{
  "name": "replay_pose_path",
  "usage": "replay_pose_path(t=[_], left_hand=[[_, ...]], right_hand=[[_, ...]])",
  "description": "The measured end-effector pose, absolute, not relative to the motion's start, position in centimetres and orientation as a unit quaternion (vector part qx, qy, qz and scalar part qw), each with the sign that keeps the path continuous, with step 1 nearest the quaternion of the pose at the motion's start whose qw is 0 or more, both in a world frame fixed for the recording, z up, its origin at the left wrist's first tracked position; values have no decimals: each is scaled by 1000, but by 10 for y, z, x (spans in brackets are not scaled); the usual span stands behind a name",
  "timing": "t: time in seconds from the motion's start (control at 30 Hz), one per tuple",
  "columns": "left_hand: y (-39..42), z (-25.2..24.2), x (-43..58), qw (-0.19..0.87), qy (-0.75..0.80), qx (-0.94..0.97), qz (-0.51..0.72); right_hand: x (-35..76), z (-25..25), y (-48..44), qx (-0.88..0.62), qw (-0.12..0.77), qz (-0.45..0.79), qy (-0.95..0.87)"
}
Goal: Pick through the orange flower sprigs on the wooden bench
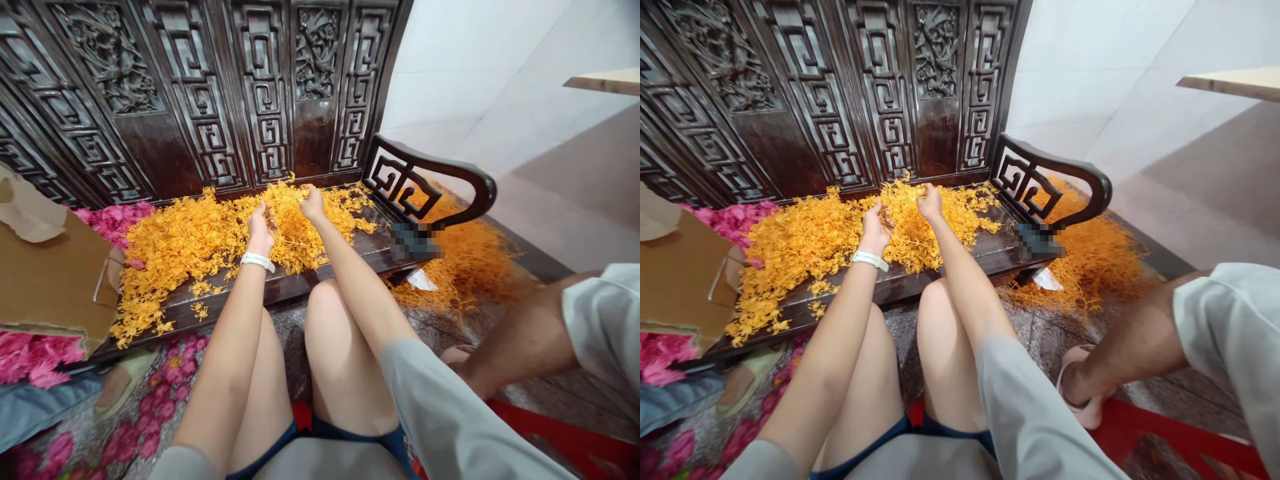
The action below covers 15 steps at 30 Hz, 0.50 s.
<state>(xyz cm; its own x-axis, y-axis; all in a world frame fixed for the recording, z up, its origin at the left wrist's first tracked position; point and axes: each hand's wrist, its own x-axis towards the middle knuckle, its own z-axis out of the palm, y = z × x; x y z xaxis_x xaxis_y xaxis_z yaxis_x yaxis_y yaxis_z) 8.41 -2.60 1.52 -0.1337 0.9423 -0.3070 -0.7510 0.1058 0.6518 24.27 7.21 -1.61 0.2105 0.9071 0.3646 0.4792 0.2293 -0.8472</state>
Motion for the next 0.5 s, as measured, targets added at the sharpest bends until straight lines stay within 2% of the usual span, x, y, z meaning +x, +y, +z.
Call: replay_pose_path(t=[0.07, 0.13, 0.23, 0.3, 0.4, 0.5], left_hand=[[-26, 17, 85, 677, 342, 108, 643], [-26, 19, 85, 710, 303, 81, 631], [-26, 19, 85, 746, 253, 58, 613], [-25, 18, 86, 767, 230, 59, 596], [-24, 15, 87, 786, 221, 63, 574], [-24, 13, 90, 800, 243, 67, 545]], right_hand=[[241, -11, 66, -586, 518, 240, -575], [237, -4, 58, -554, 505, 338, -569], [228, 5, 44, -442, 455, 513, -579], [221, 9, 38, -373, 433, 582, -579], [211, 11, 34, -335, 426, 609, -579], [205, 12, 34, -360, 458, 607, -541]])
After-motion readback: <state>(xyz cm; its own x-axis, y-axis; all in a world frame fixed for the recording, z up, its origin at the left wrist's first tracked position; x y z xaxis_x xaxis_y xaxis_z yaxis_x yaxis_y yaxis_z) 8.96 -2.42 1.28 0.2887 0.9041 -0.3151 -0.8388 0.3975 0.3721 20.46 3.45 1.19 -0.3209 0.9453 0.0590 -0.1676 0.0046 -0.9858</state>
